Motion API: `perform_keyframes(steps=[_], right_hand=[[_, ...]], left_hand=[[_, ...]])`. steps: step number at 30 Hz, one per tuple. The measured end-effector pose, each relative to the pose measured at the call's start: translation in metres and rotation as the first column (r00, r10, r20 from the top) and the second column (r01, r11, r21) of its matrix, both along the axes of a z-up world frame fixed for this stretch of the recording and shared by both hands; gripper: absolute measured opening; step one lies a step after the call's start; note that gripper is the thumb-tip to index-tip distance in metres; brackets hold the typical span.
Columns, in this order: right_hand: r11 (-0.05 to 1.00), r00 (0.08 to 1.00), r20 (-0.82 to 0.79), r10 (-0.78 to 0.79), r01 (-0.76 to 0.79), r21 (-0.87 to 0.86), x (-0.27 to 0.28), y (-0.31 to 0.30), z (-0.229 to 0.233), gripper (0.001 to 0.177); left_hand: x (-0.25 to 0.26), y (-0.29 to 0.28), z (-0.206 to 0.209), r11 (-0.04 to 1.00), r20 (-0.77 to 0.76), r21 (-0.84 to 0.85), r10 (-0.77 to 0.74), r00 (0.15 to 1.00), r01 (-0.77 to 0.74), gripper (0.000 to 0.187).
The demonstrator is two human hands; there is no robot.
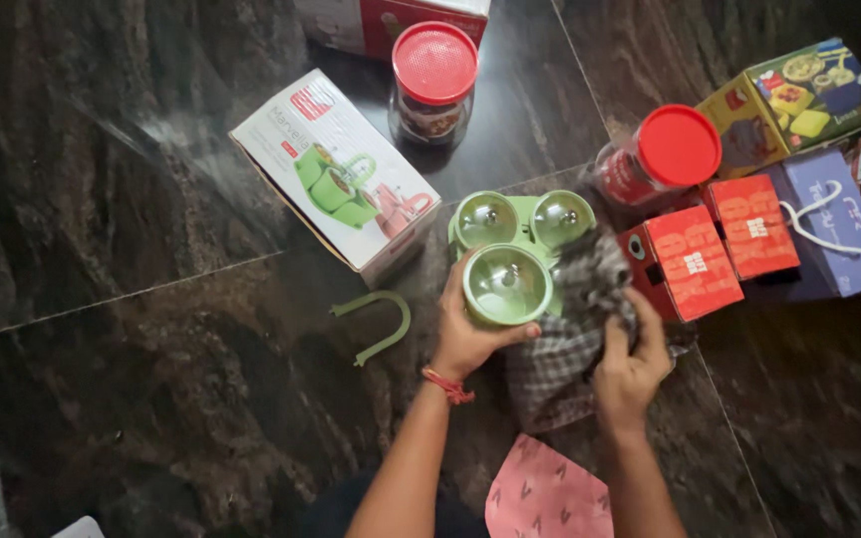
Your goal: The person wipes a green four-compartment container with a cloth, places it into its box, and then wipes a red-lidded jar before placing it into a separate box. The person is sitting on a tiled floor surrounded by various boxes and containers.
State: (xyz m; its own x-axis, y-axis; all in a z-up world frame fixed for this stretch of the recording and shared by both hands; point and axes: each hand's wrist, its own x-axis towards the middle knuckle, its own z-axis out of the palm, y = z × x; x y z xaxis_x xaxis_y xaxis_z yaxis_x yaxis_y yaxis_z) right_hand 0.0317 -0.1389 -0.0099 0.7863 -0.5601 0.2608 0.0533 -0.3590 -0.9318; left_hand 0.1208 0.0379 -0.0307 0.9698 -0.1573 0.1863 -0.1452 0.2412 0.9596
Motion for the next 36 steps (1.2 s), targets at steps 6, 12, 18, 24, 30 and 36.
perform_keyframes(steps=[6, 12, 18, 24, 30, 36], right_hand=[[0.865, 0.928, -0.067, 0.367, -0.367, -0.343, 0.032, 0.035, 0.033, 0.061], [0.909, 0.960, -0.180, 0.215, -0.264, -0.322, 0.009, 0.061, 0.024, 0.067], [0.764, 0.984, -0.129, 0.119, -0.174, -0.621, -0.009, 0.073, 0.024, 0.041], [0.658, 0.960, -0.271, -0.064, -0.164, -0.735, 0.023, 0.070, 0.059, 0.053], [0.589, 0.943, -0.314, -0.109, -0.194, -0.785, 0.028, 0.082, 0.049, 0.068], [0.727, 0.959, -0.133, 0.249, -0.276, -0.628, -0.018, 0.077, -0.004, 0.054]], left_hand=[[-0.002, -0.006, -0.009, 0.951, 0.255, 0.293, 0.023, 0.967, -0.100, 0.105], [-0.010, -0.010, -0.001, 0.936, 0.205, 0.290, 0.143, 0.968, -0.200, 0.093], [-0.005, -0.005, 0.012, 0.922, 0.173, 0.362, 0.081, 0.982, -0.140, 0.077], [-0.014, -0.011, 0.014, 0.828, 0.457, 0.514, -0.042, 0.888, -0.225, 0.057], [-0.014, -0.010, 0.001, 0.819, 0.493, 0.515, -0.042, 0.869, -0.252, 0.057], [-0.010, -0.013, 0.000, 0.898, 0.233, 0.395, 0.109, 0.966, -0.196, 0.066]])
